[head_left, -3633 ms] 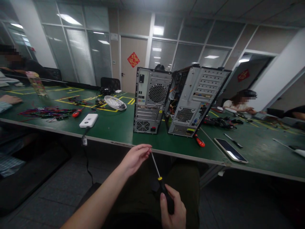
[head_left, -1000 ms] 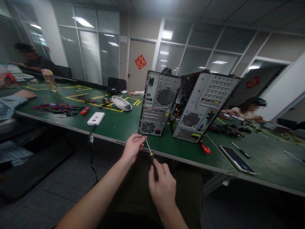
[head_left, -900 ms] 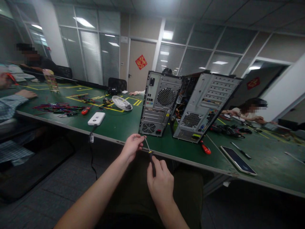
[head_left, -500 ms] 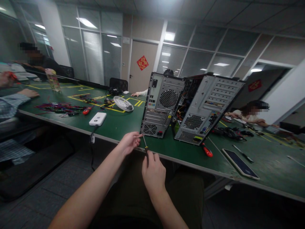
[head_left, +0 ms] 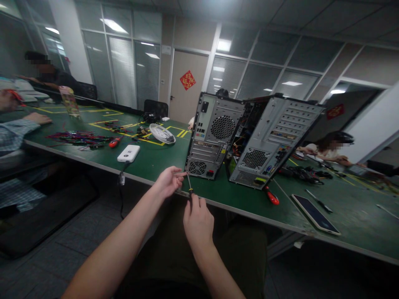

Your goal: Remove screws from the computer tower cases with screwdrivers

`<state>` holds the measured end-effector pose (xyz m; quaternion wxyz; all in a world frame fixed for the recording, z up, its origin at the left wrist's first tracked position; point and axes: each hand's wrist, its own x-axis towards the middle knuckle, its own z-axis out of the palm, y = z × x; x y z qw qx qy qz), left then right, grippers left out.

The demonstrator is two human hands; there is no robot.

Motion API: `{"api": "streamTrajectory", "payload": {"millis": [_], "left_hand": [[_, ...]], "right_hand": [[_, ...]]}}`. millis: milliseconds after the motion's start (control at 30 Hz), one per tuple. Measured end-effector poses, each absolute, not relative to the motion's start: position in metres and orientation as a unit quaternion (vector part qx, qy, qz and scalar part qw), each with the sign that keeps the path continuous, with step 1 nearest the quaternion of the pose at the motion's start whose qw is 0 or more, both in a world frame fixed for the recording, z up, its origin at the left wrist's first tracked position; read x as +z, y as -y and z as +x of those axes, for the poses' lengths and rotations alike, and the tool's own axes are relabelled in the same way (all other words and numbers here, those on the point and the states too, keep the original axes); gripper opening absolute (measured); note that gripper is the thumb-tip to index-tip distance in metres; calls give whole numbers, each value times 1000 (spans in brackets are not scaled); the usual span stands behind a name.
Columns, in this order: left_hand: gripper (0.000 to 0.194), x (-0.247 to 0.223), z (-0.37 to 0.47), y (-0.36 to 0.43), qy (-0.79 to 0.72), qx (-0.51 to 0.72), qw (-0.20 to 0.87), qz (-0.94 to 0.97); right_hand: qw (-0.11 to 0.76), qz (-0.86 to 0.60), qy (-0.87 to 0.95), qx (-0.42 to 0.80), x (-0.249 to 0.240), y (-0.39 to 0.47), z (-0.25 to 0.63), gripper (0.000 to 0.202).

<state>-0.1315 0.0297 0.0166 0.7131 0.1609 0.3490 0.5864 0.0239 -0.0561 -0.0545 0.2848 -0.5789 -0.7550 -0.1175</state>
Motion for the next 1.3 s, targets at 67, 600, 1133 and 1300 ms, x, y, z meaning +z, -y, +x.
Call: {"api": "streamTrajectory", "payload": {"millis": [67,600,1133,1300], "left_hand": [[7,18,-132,-30,-345,588,713,162],[14,19,-138,-41,-326,586,728,142],[17,23,-143,-41,-332,574,737,130],[15,16,-142,-43,-357,574,719,163]], "right_hand": [[282,-581,754,-119,-54,56,23,25],[260,-600,747,-119,-48,54,16,22],[238,-609,749,-108,-36,56,12,19],[241,-606,750,-111,-34,56,11,18]]}}
